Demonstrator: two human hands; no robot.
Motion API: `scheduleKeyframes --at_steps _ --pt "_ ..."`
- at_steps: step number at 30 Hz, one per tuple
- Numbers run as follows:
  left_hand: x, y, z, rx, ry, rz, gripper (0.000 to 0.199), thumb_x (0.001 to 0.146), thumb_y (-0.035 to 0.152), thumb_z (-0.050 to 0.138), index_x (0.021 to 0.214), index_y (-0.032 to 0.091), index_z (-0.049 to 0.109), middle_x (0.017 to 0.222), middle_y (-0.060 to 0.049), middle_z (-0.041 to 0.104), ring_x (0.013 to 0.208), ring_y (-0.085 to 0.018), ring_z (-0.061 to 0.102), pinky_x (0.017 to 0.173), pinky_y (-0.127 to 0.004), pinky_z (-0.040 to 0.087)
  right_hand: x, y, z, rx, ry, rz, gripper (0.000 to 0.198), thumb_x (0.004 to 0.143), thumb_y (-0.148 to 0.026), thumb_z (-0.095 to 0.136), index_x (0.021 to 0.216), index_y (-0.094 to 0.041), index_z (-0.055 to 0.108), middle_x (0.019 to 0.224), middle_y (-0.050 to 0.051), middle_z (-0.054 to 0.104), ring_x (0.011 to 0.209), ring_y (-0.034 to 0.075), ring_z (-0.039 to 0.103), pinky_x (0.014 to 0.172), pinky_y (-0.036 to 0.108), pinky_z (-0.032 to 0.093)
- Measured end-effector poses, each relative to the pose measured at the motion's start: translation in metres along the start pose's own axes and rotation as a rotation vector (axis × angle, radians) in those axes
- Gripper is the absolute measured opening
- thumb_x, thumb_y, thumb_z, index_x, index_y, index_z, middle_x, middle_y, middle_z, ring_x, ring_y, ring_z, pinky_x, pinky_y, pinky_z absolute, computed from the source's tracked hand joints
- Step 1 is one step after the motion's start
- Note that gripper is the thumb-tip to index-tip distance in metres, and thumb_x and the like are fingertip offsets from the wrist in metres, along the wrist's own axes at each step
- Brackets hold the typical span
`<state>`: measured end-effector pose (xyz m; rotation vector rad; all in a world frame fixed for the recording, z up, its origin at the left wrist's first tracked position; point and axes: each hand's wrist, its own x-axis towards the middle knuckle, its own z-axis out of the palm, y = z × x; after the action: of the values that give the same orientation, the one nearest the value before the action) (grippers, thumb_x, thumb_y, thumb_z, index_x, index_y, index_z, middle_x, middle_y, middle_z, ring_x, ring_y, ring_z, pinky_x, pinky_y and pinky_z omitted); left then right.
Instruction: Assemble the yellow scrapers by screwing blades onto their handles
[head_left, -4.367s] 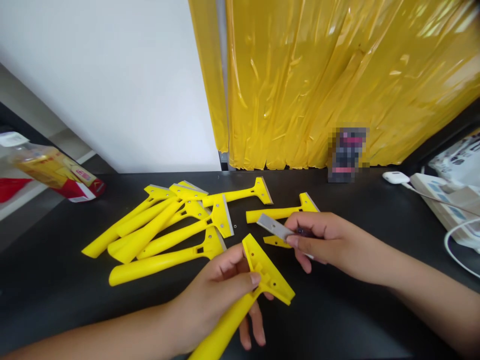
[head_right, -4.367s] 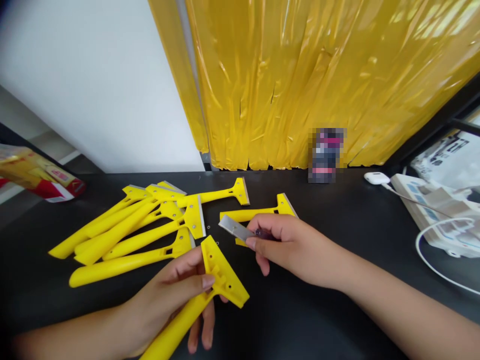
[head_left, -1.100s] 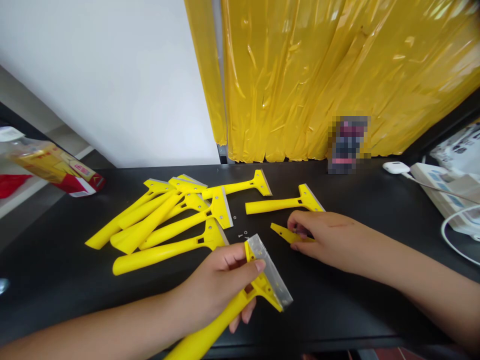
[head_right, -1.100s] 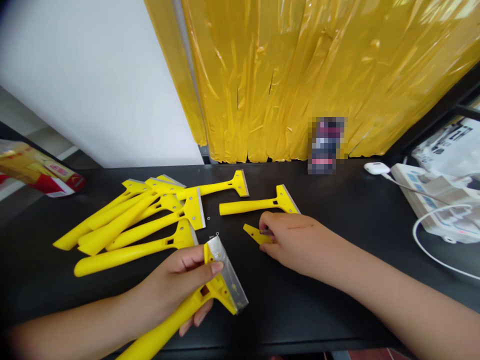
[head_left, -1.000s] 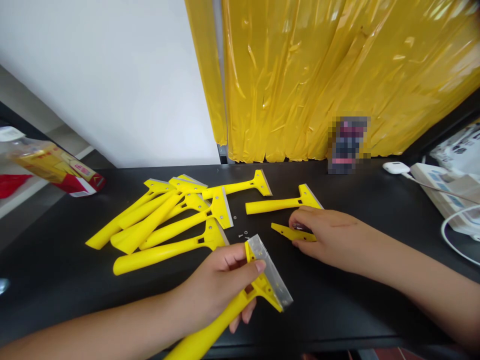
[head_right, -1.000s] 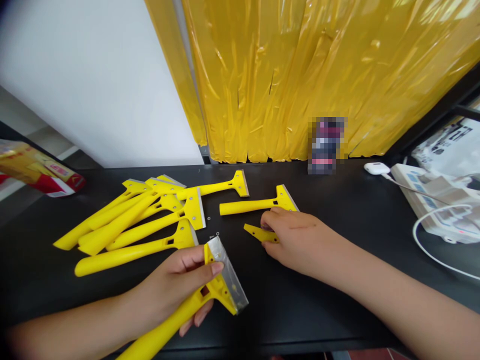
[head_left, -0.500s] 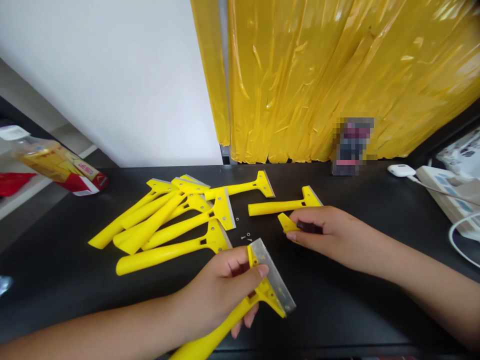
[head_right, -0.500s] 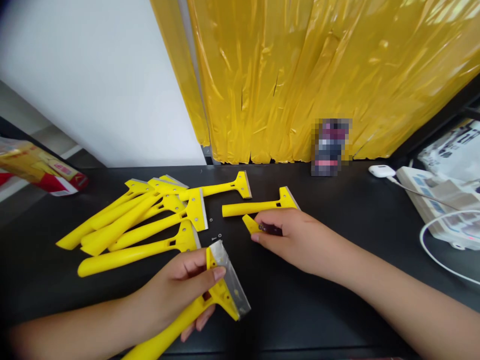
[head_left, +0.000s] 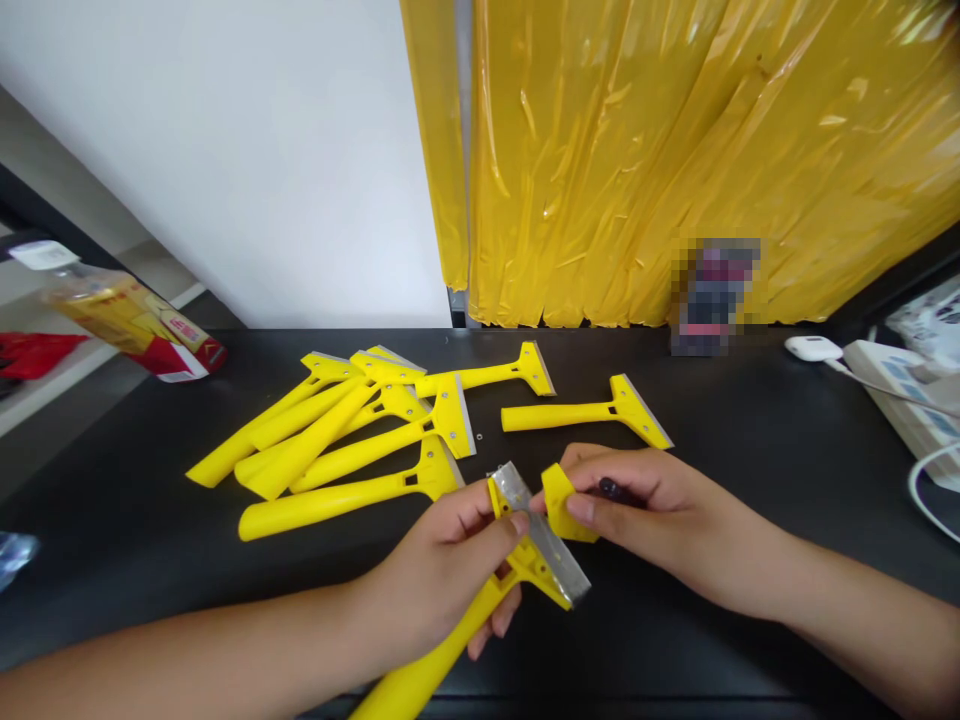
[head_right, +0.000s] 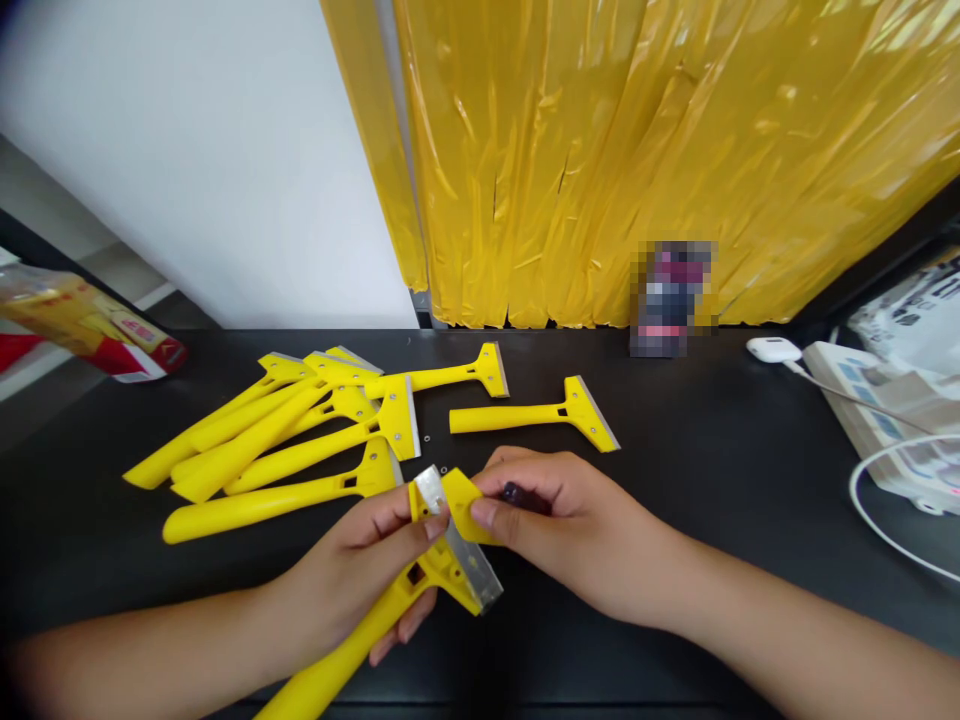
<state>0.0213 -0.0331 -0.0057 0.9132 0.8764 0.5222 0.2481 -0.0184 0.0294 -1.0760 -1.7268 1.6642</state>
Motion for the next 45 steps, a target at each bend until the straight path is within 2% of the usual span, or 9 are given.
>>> scheduleKeyframes --at_steps 4,12,17,20,24,30,34,42,45 --pt "-0.001 -0.001 -0.001 0.012 -0.008 0.027 0.029 0.1 0.049 0.061 0.095 0.021 0.058 0.057 0.006 0.056 0.04 -0.009 0.051 0.032 -0.013 0.042 0.001 0.01 0.008 0.045 0.003 0.051 0.032 0.093 -0.05 0.076 0.083 -0.02 0.072 0.078 -0.002 0.055 0.07 0.013 0.047 0.064 0.027 0.038" --pt "0.0 -0.003 -0.004 -0.005 -0.021 0.008 0.019 0.103 0.039 0.055 0.099 0.02 0.058 0.054 0.004 0.058 0.042 -0.01 0.053 0.034 -0.012 0.042 0.008 0.018 0.022 0.028 0.13 0.089 0.043 0.084 -0.053 0.083 0.078 -0.02 0.057 0.069 -0.006 0.051 0.064 0.011 0.041 0.058 0.024 0.035" --pt "-0.001 -0.013 -0.014 -0.111 -0.12 0.023 0.035 0.108 0.049 0.042 0.099 0.019 0.059 0.057 -0.002 0.066 0.042 -0.011 0.055 0.036 -0.014 0.046 0.011 0.016 0.023 -0.002 0.148 0.093 0.044 0.081 -0.05 0.087 0.077 -0.02 0.055 0.07 -0.006 0.05 0.065 0.011 0.041 0.058 0.023 0.036" --pt "-0.001 -0.013 -0.012 -0.118 -0.086 0.017 0.036 0.106 0.054 0.049 0.097 0.02 0.059 0.056 0.001 0.063 0.044 -0.011 0.057 0.037 -0.014 0.046 0.013 0.023 0.025 0.006 0.135 0.113 0.044 0.079 -0.049 0.088 0.081 -0.021 0.056 0.074 -0.006 0.051 0.068 0.011 0.042 0.059 0.023 0.036" --pt "-0.001 -0.008 -0.004 -0.125 -0.021 0.034 0.026 0.102 0.046 0.062 0.094 0.021 0.057 0.056 0.006 0.058 0.043 -0.011 0.056 0.034 -0.013 0.043 0.015 0.029 0.025 -0.001 0.128 0.118 0.042 0.08 -0.047 0.088 0.082 -0.021 0.056 0.074 -0.006 0.05 0.068 0.011 0.041 0.059 0.023 0.034" --pt "-0.001 -0.003 -0.004 -0.099 -0.027 0.004 0.028 0.106 0.045 0.05 0.097 0.02 0.057 0.05 0.003 0.06 0.039 -0.011 0.051 0.033 -0.013 0.04 0.01 0.019 0.015 -0.051 0.015 0.115 0.033 0.09 -0.048 0.079 0.083 -0.02 0.062 0.072 -0.006 0.051 0.068 0.012 0.043 0.062 0.025 0.035" --pt "-0.002 -0.001 -0.006 -0.066 -0.003 -0.029 0.032 0.106 0.047 0.044 0.097 0.019 0.057 0.049 0.0 0.063 0.035 -0.01 0.048 0.033 -0.014 0.039 0.008 0.012 0.01 -0.078 -0.059 0.161 0.034 0.089 -0.045 0.079 0.078 -0.02 0.06 0.07 -0.007 0.047 0.067 0.011 0.039 0.061 0.025 0.032" --pt "-0.001 -0.003 -0.004 -0.022 0.022 -0.015 0.033 0.107 0.049 0.042 0.096 0.02 0.054 0.05 0.001 0.062 0.034 -0.009 0.047 0.034 -0.014 0.037 0.011 0.014 0.012 -0.075 -0.056 0.172 0.04 0.089 -0.049 0.078 0.075 -0.021 0.053 0.07 -0.007 0.045 0.066 0.011 0.037 0.059 0.025 0.03" --pt "-0.001 -0.004 -0.003 0.005 0.015 0.03 0.029 0.105 0.05 0.05 0.097 0.021 0.052 0.052 0.005 0.058 0.037 -0.009 0.047 0.035 -0.014 0.037 0.01 0.015 0.013 -0.099 -0.047 0.164 0.04 0.09 -0.047 0.077 0.074 -0.021 0.052 0.07 -0.007 0.044 0.066 0.011 0.036 0.059 0.025 0.029"
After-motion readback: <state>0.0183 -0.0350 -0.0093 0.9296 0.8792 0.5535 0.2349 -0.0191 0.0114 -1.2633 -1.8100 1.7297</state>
